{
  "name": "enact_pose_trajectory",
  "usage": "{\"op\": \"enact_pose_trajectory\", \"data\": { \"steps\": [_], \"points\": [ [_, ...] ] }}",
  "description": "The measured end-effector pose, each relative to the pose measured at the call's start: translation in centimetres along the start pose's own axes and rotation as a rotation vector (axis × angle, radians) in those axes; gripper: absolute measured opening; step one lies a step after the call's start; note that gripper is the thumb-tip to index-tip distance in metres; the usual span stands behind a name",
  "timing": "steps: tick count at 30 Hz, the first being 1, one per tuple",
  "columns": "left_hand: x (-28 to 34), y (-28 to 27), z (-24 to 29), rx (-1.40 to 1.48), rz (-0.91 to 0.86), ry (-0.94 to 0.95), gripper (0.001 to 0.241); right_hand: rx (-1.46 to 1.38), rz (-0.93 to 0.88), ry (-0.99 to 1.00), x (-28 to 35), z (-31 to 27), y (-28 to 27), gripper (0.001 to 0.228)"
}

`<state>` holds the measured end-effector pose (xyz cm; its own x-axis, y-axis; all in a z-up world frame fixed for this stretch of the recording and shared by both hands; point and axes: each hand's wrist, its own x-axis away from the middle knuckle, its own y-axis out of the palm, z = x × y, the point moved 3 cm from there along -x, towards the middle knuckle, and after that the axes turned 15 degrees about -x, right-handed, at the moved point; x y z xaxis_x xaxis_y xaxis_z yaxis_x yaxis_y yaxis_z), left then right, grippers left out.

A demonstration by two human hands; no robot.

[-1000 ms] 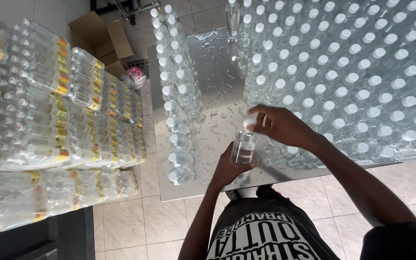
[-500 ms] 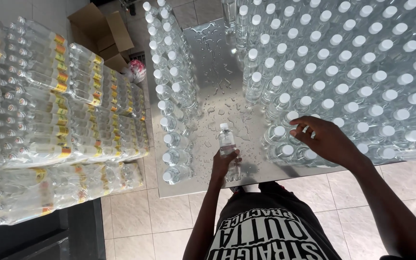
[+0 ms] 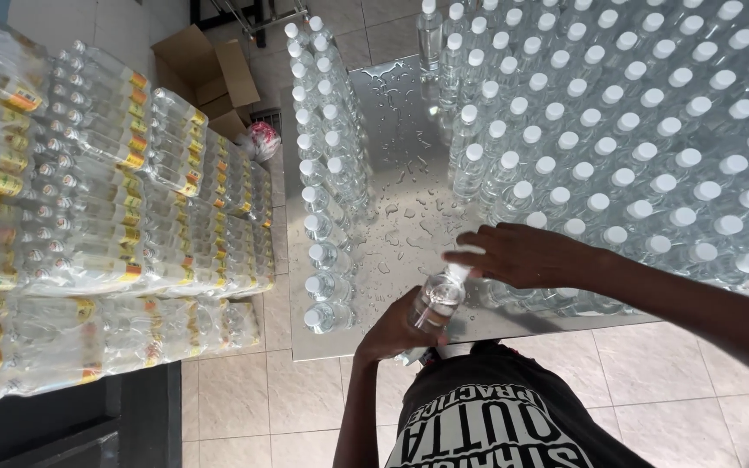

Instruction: Manually tightening caps on water bottles and arranging them into a large organized grid on a metal table.

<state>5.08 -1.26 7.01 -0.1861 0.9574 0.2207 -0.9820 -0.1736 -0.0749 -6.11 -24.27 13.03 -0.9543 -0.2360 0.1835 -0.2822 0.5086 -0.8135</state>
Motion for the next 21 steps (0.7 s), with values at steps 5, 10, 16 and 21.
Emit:
{"op": "enact_pose_trajectory", "data": {
  "steps": [5,10,16,21],
  "points": [
    [1.6,-0.3,-0.2,-0.195,-0.094,0.020,0.076,0.043,-0.141,-0.192,0.6,2.4,3.9,0.053],
    [1.8,-0.1,0.9,-0.344,0.006,-0.049,0.084,-0.882,-0.091,0.607,1.0,2.5,4.6,0.077],
    [2.1,0.2,0.5,-0.260,-0.116,0.002,0.079,-0.124,-0.043,-0.059,2.5,0.0,1.4,0.051],
    [1.0,1.1,0.4,-0.465,-0.466,-0.077,0.104,0.186,-0.328,-0.357,4.5,1.0,5.9,0.070]
  ]
}}
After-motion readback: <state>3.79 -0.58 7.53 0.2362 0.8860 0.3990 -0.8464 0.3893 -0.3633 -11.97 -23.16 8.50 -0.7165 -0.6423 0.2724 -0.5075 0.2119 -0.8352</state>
